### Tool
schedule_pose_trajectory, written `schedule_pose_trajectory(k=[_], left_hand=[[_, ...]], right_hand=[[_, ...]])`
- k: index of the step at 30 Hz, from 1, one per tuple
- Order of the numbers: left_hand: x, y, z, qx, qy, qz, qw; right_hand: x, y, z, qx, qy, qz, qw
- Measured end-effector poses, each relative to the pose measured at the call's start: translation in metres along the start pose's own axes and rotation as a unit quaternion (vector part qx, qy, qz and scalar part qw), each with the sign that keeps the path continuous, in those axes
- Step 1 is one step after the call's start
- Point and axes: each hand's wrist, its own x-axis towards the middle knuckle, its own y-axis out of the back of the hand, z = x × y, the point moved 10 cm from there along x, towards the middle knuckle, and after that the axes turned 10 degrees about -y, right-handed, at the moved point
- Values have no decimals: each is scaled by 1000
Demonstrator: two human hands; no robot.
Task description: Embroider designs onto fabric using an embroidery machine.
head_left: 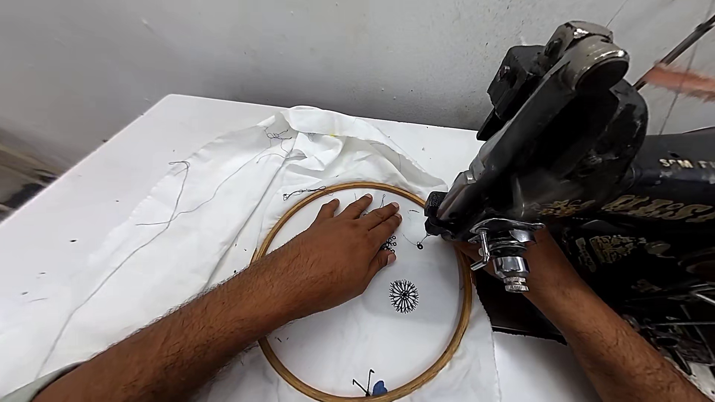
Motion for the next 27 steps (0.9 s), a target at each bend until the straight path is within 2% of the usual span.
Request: schedule_pose_trajectory(k=[11,18,22,27], left_hand=[[1,-1,-1,2,2,5,1000],[-1,0,-4,8,11,-5,1000],[0,-1,-6,4,10,0,1000],[1,-1,-5,2,5,7,1000]], right_hand=[[-1,-2,5,5,5,-6,1000],[2,-6,4,61,40,20,997],[3,-8,8,56,23,11,998],[2,-3,4,41,43,36,998]])
